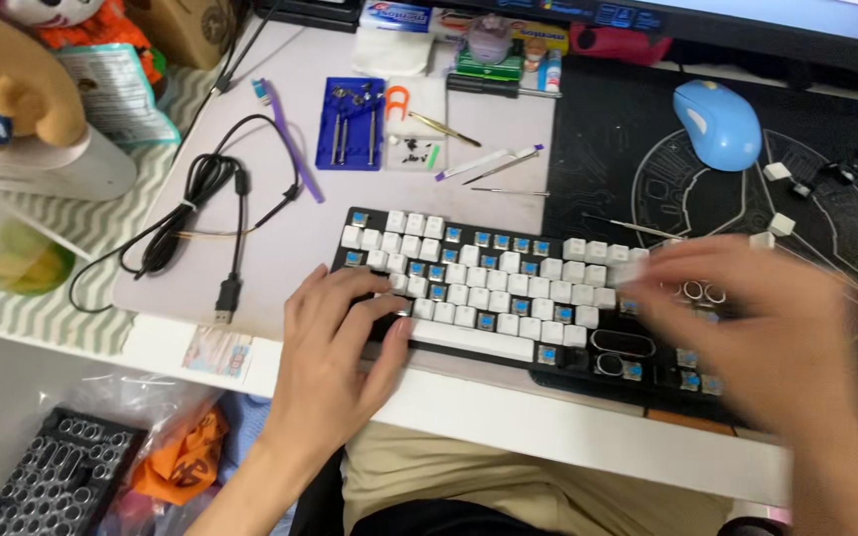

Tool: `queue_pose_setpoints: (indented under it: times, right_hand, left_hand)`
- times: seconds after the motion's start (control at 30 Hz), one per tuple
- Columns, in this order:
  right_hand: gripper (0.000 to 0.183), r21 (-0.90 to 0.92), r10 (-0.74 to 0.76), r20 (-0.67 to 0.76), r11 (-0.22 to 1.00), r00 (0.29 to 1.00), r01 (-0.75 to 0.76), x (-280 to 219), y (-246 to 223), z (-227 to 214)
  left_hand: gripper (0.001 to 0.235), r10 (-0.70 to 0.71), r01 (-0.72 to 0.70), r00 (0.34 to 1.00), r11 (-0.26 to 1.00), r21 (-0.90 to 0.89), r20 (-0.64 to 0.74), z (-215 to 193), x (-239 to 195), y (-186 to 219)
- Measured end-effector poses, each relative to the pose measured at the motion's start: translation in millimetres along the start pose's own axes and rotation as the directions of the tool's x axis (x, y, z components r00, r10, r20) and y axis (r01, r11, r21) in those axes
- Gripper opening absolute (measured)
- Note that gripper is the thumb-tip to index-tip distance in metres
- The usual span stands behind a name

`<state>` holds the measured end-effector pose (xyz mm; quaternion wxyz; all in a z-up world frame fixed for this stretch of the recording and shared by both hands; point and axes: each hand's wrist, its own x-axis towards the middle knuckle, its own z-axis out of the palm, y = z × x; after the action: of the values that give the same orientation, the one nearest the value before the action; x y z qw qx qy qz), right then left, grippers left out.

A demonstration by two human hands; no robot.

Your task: The person assembles a mechanical keyboard by placing white and black keycaps onto switches on a black keyboard base. They handle keycaps one at a time, aligning and pressing them into place across the keyboard layout.

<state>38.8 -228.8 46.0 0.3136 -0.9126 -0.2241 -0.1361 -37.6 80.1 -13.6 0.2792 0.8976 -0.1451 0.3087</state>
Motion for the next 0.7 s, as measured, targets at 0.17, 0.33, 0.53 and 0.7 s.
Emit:
queue_pose_setpoints:
  times: [0.17, 0.33, 0.53, 0.7]
  right_hand:
    - [0.006, 0.152, -0.465, 0.094, 0.880, 0.880, 0.449, 35, -42, 88]
    - [0.009, 0.161, -0.488, 0.277, 0.873, 0.828, 0.461, 48, -45, 115]
    - [0.014, 0.067, -0.535, 0.254, 0.841, 0.806, 0.537, 46, -50, 117]
    - [0.026, -0.027, -0.590, 0.319, 0.777, 0.742, 0.629, 42, -64, 117]
  left_hand:
    - [0.005, 0.088, -0.089, 0.995, 0.996, -0.029, -0.054, 1, -7, -3]
    - [0.004, 0.092, -0.097, 0.993, 0.994, -0.059, -0.073, -3, -7, -3]
    - [0.005, 0.106, -0.112, 0.991, 0.990, -0.080, -0.081, -1, -8, -4]
    - [0.005, 0.139, -0.141, 0.990, 0.987, -0.077, -0.039, -5, -5, -5]
